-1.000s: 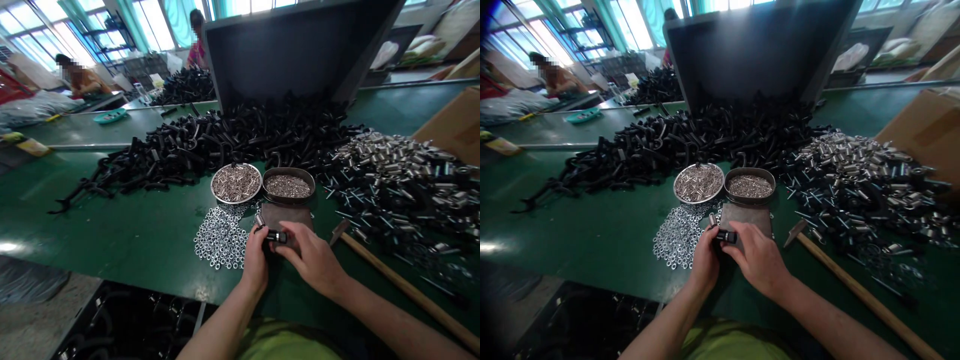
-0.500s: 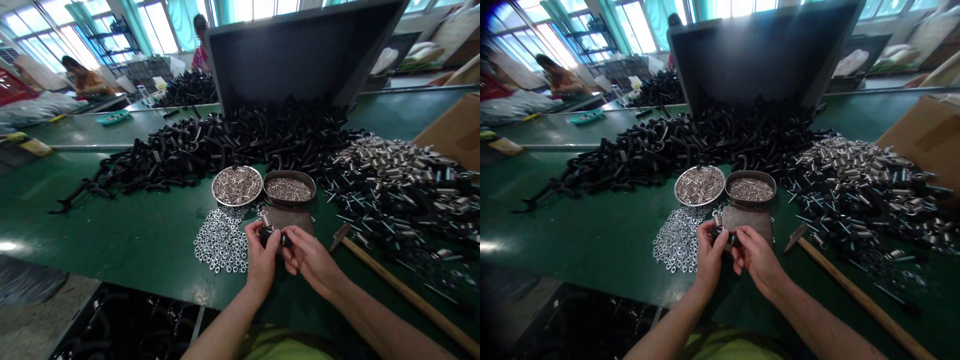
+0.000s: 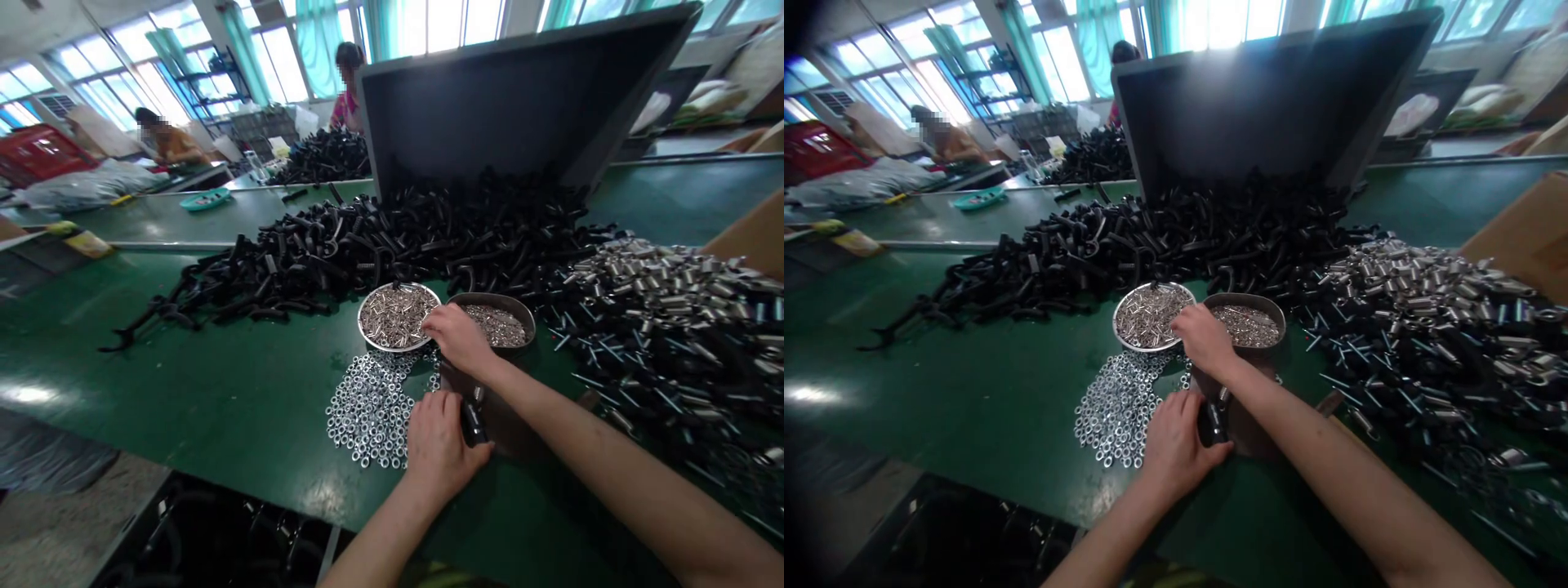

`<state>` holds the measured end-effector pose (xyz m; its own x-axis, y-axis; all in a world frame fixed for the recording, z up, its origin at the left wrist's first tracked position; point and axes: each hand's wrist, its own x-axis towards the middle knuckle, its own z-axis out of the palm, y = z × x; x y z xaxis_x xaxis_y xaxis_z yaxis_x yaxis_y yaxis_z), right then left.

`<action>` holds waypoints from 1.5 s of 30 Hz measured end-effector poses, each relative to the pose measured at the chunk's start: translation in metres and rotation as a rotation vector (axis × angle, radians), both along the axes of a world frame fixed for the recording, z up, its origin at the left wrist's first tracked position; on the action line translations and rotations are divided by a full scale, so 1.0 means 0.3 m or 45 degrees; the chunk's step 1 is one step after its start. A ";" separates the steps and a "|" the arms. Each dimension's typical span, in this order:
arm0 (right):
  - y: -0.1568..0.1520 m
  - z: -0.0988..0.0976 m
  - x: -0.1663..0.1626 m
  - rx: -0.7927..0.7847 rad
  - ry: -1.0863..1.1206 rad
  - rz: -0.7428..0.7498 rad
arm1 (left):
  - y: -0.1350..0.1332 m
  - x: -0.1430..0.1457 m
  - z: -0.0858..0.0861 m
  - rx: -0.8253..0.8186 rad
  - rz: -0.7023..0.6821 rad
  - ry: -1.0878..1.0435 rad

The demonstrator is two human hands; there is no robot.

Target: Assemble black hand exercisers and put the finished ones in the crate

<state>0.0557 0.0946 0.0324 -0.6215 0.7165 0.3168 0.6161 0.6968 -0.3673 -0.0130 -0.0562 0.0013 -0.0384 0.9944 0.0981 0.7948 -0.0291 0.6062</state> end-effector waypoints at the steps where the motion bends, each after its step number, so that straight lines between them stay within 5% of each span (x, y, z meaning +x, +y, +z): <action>1: 0.029 -0.005 -0.040 0.025 -0.035 0.042 | -0.003 0.004 0.000 0.009 -0.038 0.060; 9: 0.093 -0.039 -0.137 -0.075 0.026 0.005 | -0.013 -0.008 -0.013 0.009 -0.148 0.162; 14: -0.020 0.005 0.005 -0.368 0.322 -0.088 | 0.000 -0.009 -0.006 -0.008 -0.148 0.196; 18: -0.171 -0.022 0.172 -0.653 0.475 -0.118 | 0.008 -0.010 -0.007 0.010 -0.165 0.212; 24: -0.266 -0.113 0.253 -0.359 0.239 -0.113 | 0.008 -0.010 -0.016 0.023 -0.162 0.238; 31: -0.284 -0.119 0.239 -0.169 0.033 -0.119 | 0.007 -0.010 -0.014 0.035 -0.186 0.240; 36: -0.331 -0.145 0.235 0.156 -0.099 -0.077 | 0.005 -0.010 -0.022 0.068 -0.192 0.227; 38: -0.323 -0.129 0.249 0.133 -0.098 -0.061 | 0.000 -0.013 -0.029 0.097 -0.213 0.219; 42: -0.199 -0.033 0.298 -0.338 -0.133 0.177 | -0.010 -0.024 -0.039 0.123 -0.297 0.243; 45: -0.045 0.021 0.300 -0.368 -0.191 -0.075 | -0.012 -0.028 -0.035 0.111 -0.333 0.297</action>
<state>0.1457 0.0810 0.0387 -0.6008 0.7994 0.0028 0.7144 0.5385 -0.4467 -0.0214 -0.0598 -0.0092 0.2501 0.9551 0.1592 0.8702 -0.2938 0.3955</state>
